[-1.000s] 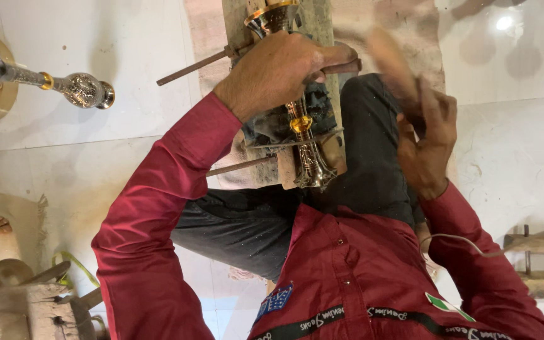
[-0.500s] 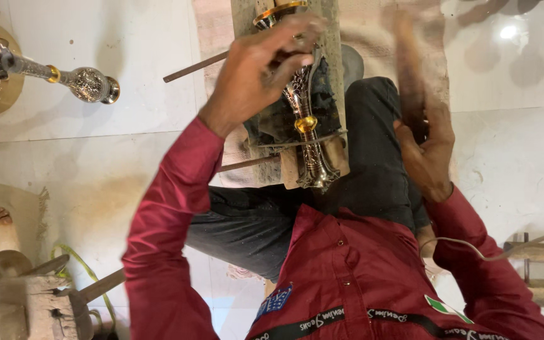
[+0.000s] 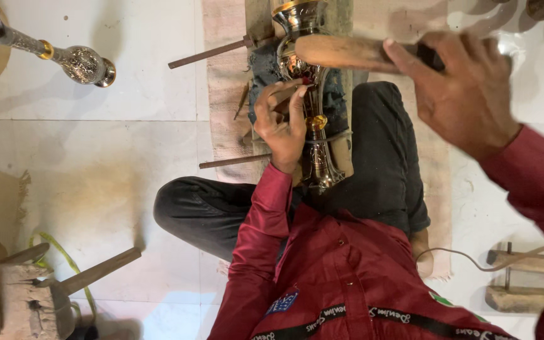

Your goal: The person sits on the floor and repeatedly strikes an ornate brass object held against a wooden form with a wooden mallet, rotating the object to work different areas of its surface. A second finished brass piece rests on the floor nearby.

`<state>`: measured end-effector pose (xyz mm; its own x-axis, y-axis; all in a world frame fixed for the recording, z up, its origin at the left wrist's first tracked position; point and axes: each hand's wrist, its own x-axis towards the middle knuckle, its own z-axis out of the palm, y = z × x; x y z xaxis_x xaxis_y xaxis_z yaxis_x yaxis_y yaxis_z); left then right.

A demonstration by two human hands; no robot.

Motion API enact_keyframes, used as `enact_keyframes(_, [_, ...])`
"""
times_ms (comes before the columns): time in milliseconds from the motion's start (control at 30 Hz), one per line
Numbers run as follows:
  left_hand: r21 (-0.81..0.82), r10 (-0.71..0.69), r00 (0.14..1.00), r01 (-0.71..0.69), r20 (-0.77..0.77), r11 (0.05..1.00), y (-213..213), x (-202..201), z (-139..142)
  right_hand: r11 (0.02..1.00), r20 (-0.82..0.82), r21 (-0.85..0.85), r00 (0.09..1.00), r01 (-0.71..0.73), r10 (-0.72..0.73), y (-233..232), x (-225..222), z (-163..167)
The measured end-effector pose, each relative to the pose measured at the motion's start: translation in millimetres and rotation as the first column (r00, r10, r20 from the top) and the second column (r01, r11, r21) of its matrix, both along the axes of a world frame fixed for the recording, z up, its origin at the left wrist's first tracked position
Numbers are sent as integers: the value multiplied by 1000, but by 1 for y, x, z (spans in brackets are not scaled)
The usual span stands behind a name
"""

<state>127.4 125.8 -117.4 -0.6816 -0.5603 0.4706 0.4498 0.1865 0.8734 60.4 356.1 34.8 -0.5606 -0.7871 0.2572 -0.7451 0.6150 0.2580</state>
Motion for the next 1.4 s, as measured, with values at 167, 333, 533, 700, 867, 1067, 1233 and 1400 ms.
enact_keyframes(167, [-49, 58, 998, -57, 8, 997, 9, 1, 1, 950, -211, 306, 968, -66, 136, -14, -8, 57])
enact_keyframes(333, [8, 36, 999, -36, -16, 999, 14, 2, 8, 944, -305, 276, 915, -181, 264, -26, -9, 83])
enact_keyframes(533, [24, 27, 999, -26, -19, 999, 18, -1, 14, 947, -221, 226, 934, -231, 280, -36, -11, 97])
enact_keyframes(700, [16, 123, 987, -125, 101, 992, 20, 1, 11, 923, -82, 153, 927, -352, 367, -58, -4, 114])
enact_keyframes(867, [20, 106, 993, -107, 42, 994, 20, 2, 10, 883, -169, 288, 888, -372, 429, -78, 1, 128])
enact_keyframes(1067, [-39, 136, 988, -134, 70, 990, 19, 6, 13, 886, -212, 355, 898, -298, 386, -75, 5, 129])
enact_keyframes(1233, [20, 125, 990, -127, 71, 992, 19, 1, 15, 879, -295, 405, 874, -253, 387, -62, 4, 122])
enact_keyframes(1400, [86, 103, 993, -98, -63, 991, 9, -6, 18, 919, -188, 379, 963, -110, 193, -37, 4, 110])
